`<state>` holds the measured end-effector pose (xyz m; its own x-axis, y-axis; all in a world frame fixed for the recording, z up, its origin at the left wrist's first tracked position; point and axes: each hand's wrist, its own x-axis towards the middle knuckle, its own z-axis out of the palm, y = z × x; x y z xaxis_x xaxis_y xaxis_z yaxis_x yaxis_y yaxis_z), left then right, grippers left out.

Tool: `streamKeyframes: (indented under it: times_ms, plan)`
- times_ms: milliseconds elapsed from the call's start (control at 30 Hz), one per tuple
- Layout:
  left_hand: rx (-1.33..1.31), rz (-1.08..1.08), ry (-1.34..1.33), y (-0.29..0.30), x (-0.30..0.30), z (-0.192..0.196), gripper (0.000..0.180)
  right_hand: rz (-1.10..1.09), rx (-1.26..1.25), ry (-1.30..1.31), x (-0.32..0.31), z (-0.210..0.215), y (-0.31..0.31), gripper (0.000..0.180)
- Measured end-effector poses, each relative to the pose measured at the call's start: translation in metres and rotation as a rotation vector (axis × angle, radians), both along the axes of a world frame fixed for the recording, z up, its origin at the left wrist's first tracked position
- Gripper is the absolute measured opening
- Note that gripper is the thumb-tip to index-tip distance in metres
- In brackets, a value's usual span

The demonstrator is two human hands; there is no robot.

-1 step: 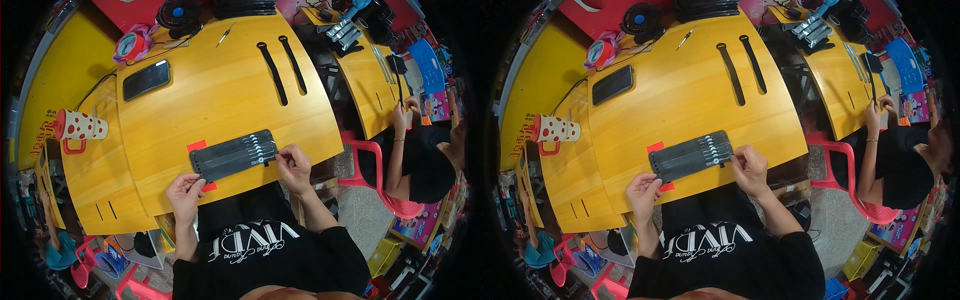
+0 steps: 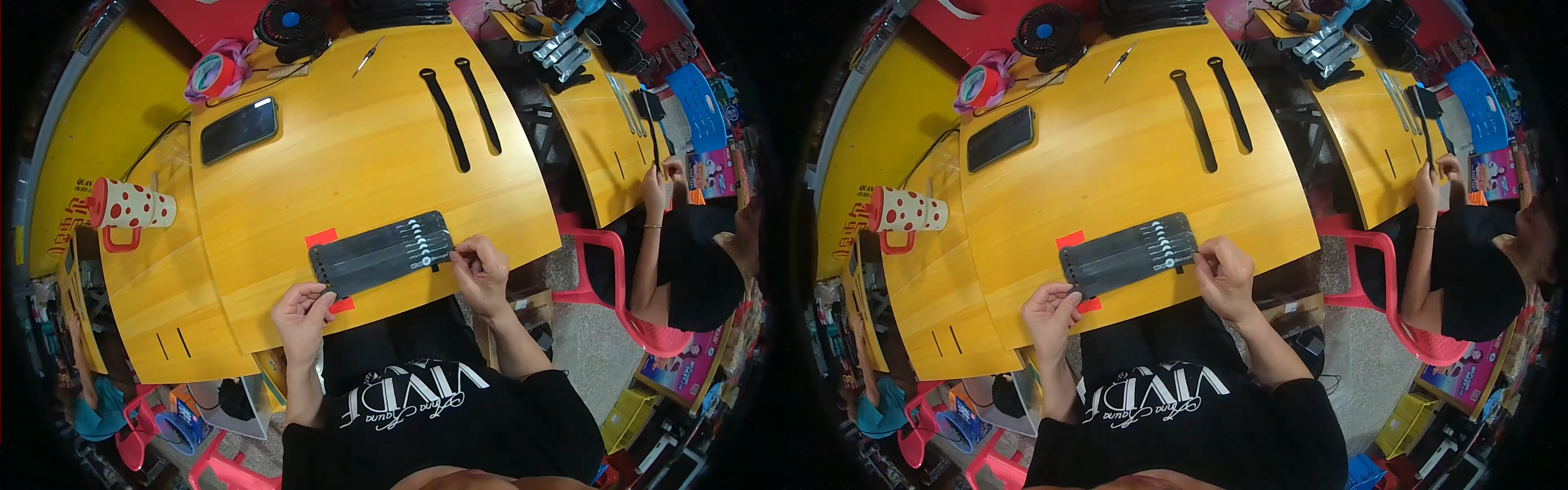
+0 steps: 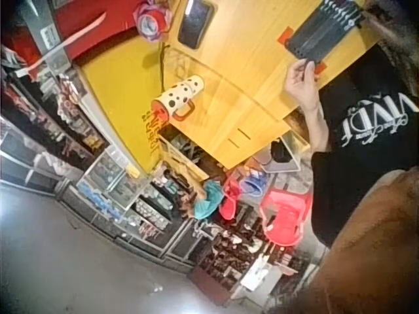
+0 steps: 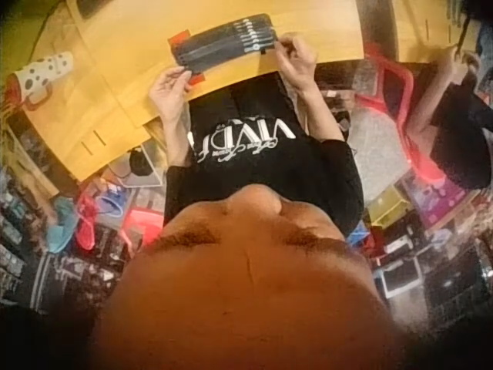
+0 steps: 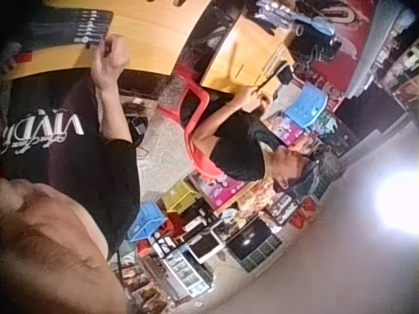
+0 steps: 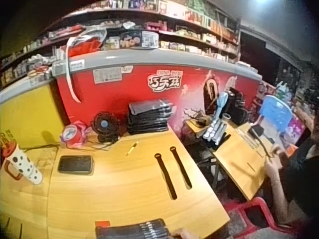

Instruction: Attaching metal hardware to black leather straps using a hand press tool.

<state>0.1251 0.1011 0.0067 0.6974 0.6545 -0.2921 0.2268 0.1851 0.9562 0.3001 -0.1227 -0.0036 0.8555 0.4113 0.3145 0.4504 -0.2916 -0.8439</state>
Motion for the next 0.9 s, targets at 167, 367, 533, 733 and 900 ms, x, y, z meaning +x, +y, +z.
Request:
streamKeyframes:
  times_ms: [167,367,533,733,900]
  plan:
    - [-0.004,-0.011,-0.008,0.0004,0.0014,-0.0014,0.014,-0.024,0.004,0.007,0.0005,-0.0018,0.001,0.016]
    - [0.009,-0.003,0.021,-0.0016,0.003,-0.0009,0.012,-0.013,-0.02,-0.011,0.001,-0.0028,0.0004,0.016]
    - [0.001,0.004,0.012,-0.0016,0.0032,0.0007,0.012,-0.02,-0.021,-0.005,0.0002,-0.0021,0.001,0.015]
    - [-0.02,0.04,-0.005,-0.0027,0.0089,0.003,0.012,-0.031,-0.046,-0.008,-0.0004,-0.0018,0.0024,0.015]
    - [0.013,0.047,0.024,-0.0036,0.0069,-0.0002,0.012,-0.026,-0.049,-0.029,-0.0006,-0.0013,0.0026,0.013]
